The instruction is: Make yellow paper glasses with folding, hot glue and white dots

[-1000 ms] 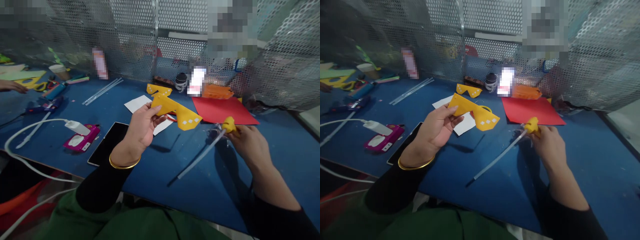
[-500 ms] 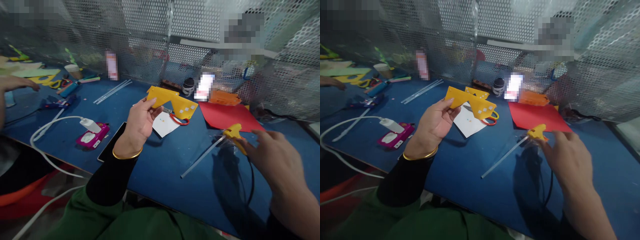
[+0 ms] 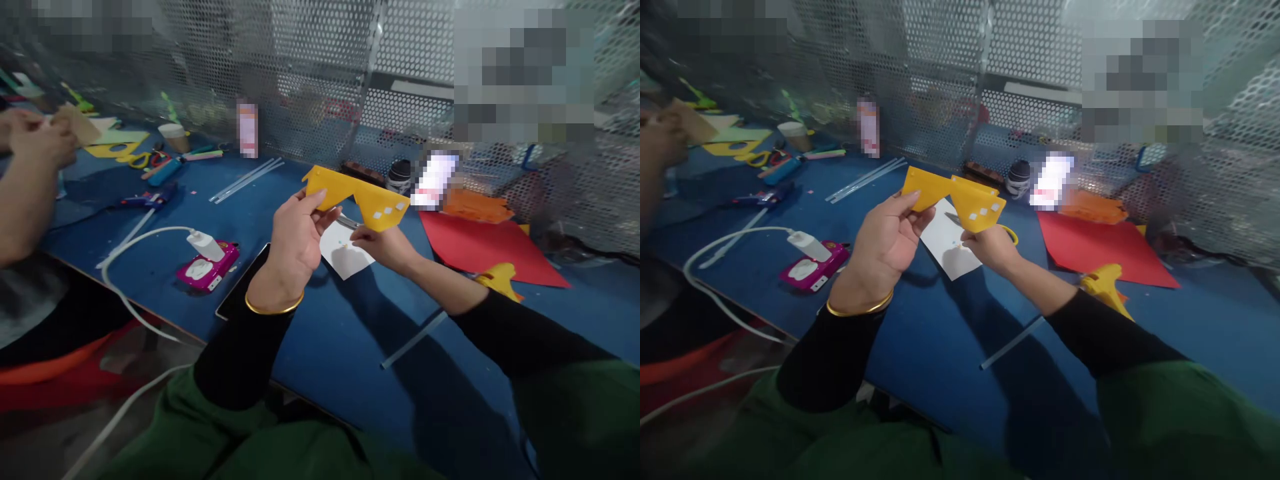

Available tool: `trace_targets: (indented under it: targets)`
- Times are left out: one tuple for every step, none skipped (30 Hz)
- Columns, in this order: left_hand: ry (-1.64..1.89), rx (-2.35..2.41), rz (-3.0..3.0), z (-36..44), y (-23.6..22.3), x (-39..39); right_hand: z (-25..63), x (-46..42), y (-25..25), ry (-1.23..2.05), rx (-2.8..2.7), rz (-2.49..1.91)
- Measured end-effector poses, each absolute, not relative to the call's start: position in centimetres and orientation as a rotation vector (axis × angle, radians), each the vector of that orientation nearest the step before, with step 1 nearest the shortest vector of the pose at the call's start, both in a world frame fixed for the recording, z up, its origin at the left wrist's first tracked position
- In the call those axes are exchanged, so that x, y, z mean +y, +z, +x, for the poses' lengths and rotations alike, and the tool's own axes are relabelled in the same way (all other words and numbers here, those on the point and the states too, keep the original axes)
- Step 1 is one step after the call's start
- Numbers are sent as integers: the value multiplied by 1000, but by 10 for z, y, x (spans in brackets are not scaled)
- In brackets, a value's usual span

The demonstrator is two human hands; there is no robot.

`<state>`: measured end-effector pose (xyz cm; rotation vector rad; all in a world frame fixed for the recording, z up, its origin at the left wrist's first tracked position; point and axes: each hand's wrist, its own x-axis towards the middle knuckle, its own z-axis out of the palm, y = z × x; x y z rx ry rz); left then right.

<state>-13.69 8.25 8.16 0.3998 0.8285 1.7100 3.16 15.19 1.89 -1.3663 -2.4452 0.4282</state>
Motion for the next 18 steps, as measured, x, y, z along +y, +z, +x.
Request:
trace_targets:
  targets:
    - [1707,821,397,-137,82,82,25,161,12,445,-2439,-1371]
    - [1702,814,397,-138,82,82,20,170,6,459,-2436,-1371]
    - [1694,811,397,-138,82,82,15,178,0,472,-2439,-1367]
    - [1688,812,396,-139,82,82,10,185,-6,481,-2448,-1363]
    - [1685,818,392,-139,82,82,7,191,-11,489,-2460,-1360]
    - [1688,825,386,-139,82,82,3,196,-17,493,-2473,-1360]
    - [1693,830,381,-139,82,81,1,201,-22,494,-2488,-1363]
    - [1697,831,377,-138,82,81,-1,204,-26,490,-2504,-1366]
    - [1699,829,373,-138,83,81,-3,207,-29,484,-2520,-1371]
    - [1697,825,368,-137,84,80,-4,210,-32,477,-2538,-1375]
    - [1692,819,362,-137,84,80,-4,212,-34,471,-2557,-1377]
    - [1687,811,355,-136,84,79,-4,213,-34,466,-2574,-1380]
    - [1683,803,351,-135,85,79,-3,215,-35,463,-2589,-1383]
    - [1680,795,349,-135,85,78,-3,216,-34,463,-2601,-1388]
    - [1677,790,349,-134,85,78,-3,216,-34,465,-2608,-1393]
    - [1675,786,348,-134,85,78,-2,217,-34,469,-2612,-1398]
    - [1673,786,348,-134,84,78,-2,217,-34,475,-2611,-1403]
    - [1672,790,346,-134,84,78,-3,218,-34,483,-2607,-1406]
